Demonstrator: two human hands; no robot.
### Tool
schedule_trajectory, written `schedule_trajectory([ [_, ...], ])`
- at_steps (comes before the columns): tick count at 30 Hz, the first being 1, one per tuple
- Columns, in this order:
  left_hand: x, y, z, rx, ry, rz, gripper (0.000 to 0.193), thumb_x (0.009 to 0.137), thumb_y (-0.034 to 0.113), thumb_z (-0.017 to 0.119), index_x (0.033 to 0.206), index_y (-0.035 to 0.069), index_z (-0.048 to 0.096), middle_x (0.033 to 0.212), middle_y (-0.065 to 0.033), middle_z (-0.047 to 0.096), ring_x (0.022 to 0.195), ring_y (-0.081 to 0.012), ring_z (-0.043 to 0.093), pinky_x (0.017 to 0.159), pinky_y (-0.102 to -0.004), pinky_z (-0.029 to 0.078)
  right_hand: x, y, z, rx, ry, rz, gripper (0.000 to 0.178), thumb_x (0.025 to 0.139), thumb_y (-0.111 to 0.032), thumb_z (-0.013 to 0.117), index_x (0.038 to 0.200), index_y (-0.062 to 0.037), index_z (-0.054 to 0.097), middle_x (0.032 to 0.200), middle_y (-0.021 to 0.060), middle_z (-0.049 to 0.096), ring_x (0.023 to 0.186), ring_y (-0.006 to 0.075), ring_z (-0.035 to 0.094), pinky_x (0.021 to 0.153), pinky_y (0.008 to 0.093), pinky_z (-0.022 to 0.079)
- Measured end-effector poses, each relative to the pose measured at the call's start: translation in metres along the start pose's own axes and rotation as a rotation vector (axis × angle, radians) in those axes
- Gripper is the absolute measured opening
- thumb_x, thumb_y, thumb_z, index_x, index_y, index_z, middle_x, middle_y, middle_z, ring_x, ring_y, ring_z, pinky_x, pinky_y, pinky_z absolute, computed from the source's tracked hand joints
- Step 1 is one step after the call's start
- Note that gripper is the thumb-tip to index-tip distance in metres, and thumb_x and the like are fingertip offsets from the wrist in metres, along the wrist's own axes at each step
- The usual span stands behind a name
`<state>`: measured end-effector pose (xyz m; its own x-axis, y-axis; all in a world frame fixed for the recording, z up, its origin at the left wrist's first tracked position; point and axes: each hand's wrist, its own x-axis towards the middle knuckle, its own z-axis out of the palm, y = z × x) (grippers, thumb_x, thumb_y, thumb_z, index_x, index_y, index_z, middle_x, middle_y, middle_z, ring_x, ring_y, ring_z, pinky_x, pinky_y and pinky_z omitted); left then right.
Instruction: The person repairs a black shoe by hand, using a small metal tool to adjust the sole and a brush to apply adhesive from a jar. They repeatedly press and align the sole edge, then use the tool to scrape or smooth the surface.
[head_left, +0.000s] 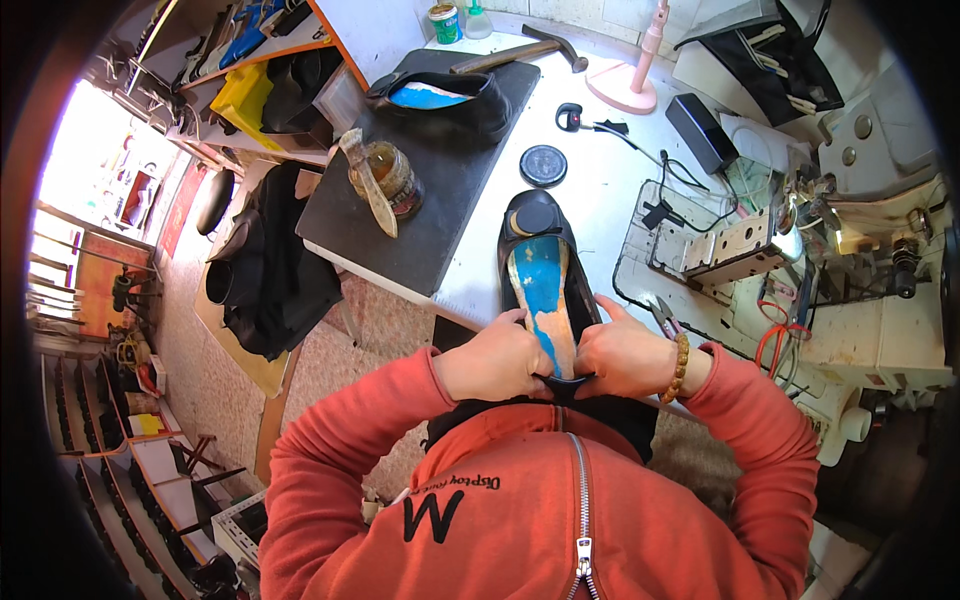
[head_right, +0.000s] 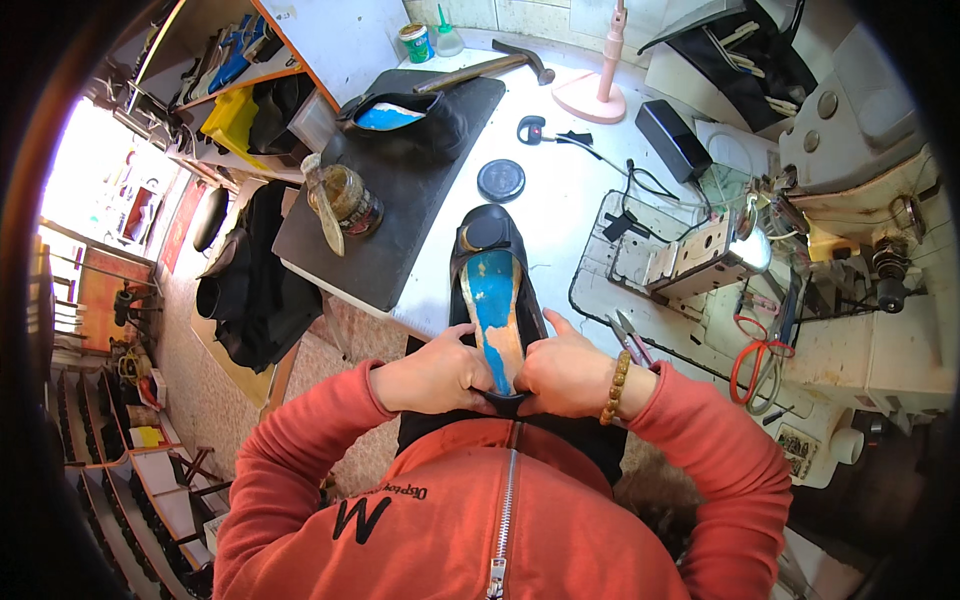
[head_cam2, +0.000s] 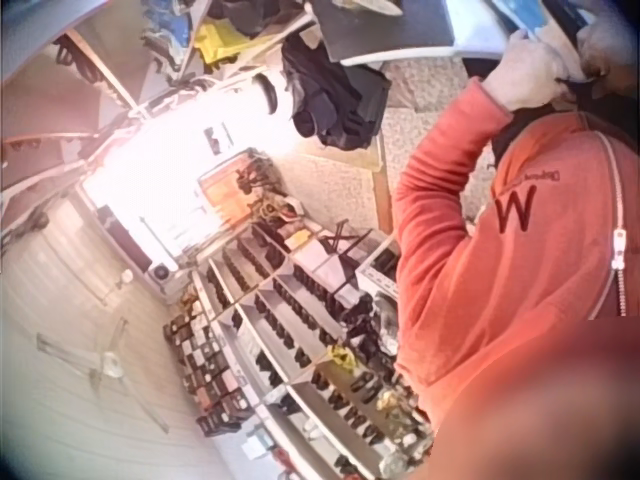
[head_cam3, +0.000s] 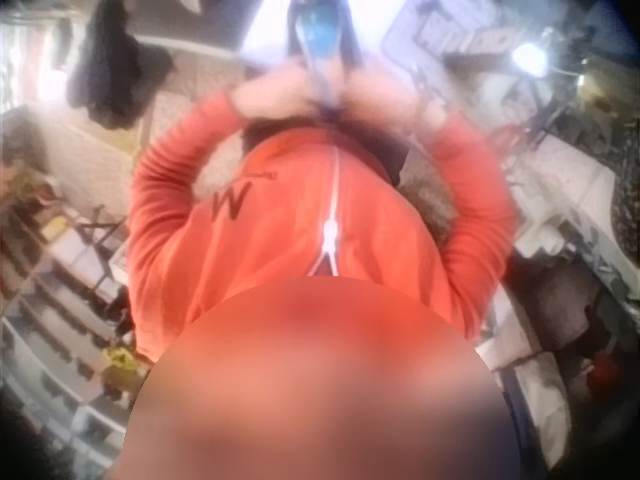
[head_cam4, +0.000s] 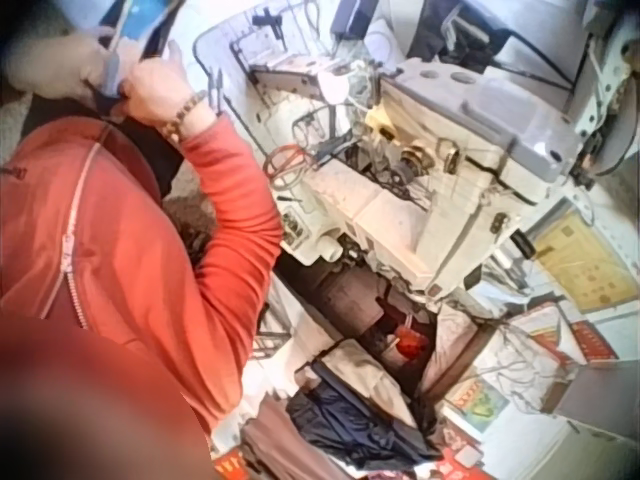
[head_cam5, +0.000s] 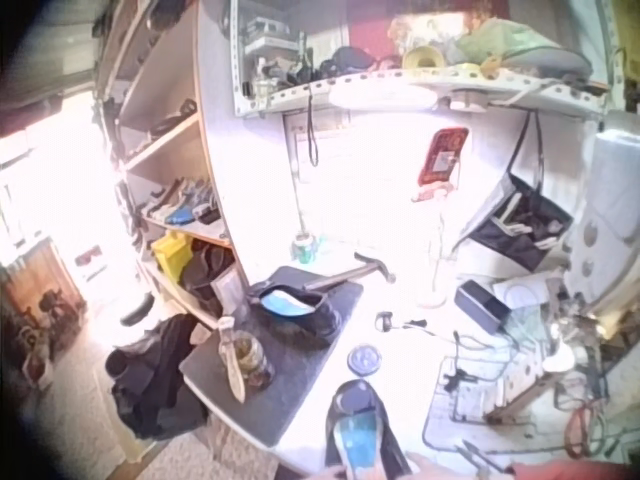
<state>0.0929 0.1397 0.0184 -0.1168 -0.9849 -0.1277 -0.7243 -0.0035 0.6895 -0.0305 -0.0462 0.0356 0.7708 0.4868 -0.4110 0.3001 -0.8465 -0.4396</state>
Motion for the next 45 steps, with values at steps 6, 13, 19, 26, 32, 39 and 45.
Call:
schedule_trajectory([
  [6, -0.030, 0.006, -0.010, -0.138, 0.377, -0.095, 0.015, 0.077, 0.012, 0.075, 0.091, 0.007, 0.071, 0.093, -0.0082, 0.067, 0.094, -0.0231, 0.063, 0.097, -0.0442, 0.041, -0.026, 0.016, -0.002, 0.344, 0.525, -0.068, 0.038, 0.084, -0.041, 0.070, 0.108, -0.0117, 0.066, 0.105, 0.0045, 0.062, 0.090, 0.0194, 0.062, 0.099, 0.0508, 0.039],
  [13, -0.058, -0.009, 0.059, -0.925, 0.870, -0.537, 0.042, 0.101, 0.024, 0.049, 0.074, -0.001, 0.068, 0.074, -0.0030, 0.067, 0.069, -0.0073, 0.052, 0.061, -0.0226, 0.038, -0.006, 0.019, 0.022, 0.821, 0.403, 0.500, 0.072, 0.083, -0.039, 0.069, 0.132, 0.0045, 0.041, 0.085, 0.0169, 0.063, 0.070, 0.0232, 0.062, 0.066, 0.0330, 0.051],
  [19, -0.052, -0.005, 0.093, -1.154, 0.856, -0.423, 0.026, 0.102, 0.020, 0.048, 0.116, 0.000, 0.055, 0.108, -0.0060, 0.062, 0.092, -0.0120, 0.058, 0.085, -0.0278, 0.046, 0.007, 0.006, 0.017, 1.293, 0.497, 0.392, 0.045, 0.082, -0.006, 0.053, 0.125, 0.0044, 0.045, 0.103, 0.0140, 0.064, 0.088, 0.0267, 0.068, 0.071, 0.0341, 0.055],
  [26, -0.032, 0.036, 0.048, -1.626, 0.812, -0.078, 0.068, 0.102, 0.048, 0.034, 0.149, 0.001, 0.018, 0.150, -0.0158, 0.032, 0.132, -0.0255, 0.043, 0.110, -0.0413, 0.037, -0.008, -0.017, 0.001, 2.130, 0.364, 0.005, 0.035, 0.087, -0.003, 0.048, 0.122, -0.0013, 0.049, 0.095, 0.0130, 0.065, 0.068, 0.0244, 0.067, 0.057, 0.0309, 0.056],
  [32, -0.017, 0.046, 0.019, -2.034, 0.418, 0.092, 0.075, 0.098, 0.063, 0.020, 0.142, 0.004, 0.037, 0.137, -0.0155, 0.052, 0.123, -0.0288, 0.052, 0.106, -0.0428, 0.041, -0.006, -0.025, -0.005, 2.185, 0.404, 0.012, 0.022, 0.096, -0.010, 0.049, 0.116, -0.0012, 0.051, 0.079, 0.0125, 0.064, 0.055, 0.0220, 0.060, 0.053, 0.0343, 0.052],
  [39, -0.014, 0.048, 0.012, -1.950, 0.505, -0.009, 0.066, 0.100, 0.059, 0.023, 0.140, 0.010, 0.043, 0.134, -0.0105, 0.054, 0.120, -0.0265, 0.055, 0.104, -0.0415, 0.043, -0.006, -0.016, -0.005, 2.114, 0.346, -0.002, 0.029, 0.093, -0.010, 0.044, 0.122, -0.0047, 0.043, 0.094, 0.0171, 0.064, 0.069, 0.0288, 0.068, 0.063, 0.0423, 0.060],
  [45, -0.010, 0.046, 0.015, -1.830, 0.586, -0.142, 0.062, 0.102, 0.053, 0.027, 0.141, 0.006, 0.040, 0.138, -0.0103, 0.051, 0.124, -0.0241, 0.051, 0.107, -0.0401, 0.040, -0.020, -0.016, -0.003, 2.039, 0.451, 0.062, 0.035, 0.088, -0.003, 0.044, 0.124, -0.0044, 0.044, 0.090, 0.0147, 0.064, 0.067, 0.0274, 0.066, 0.061, 0.0416, 0.059],
])
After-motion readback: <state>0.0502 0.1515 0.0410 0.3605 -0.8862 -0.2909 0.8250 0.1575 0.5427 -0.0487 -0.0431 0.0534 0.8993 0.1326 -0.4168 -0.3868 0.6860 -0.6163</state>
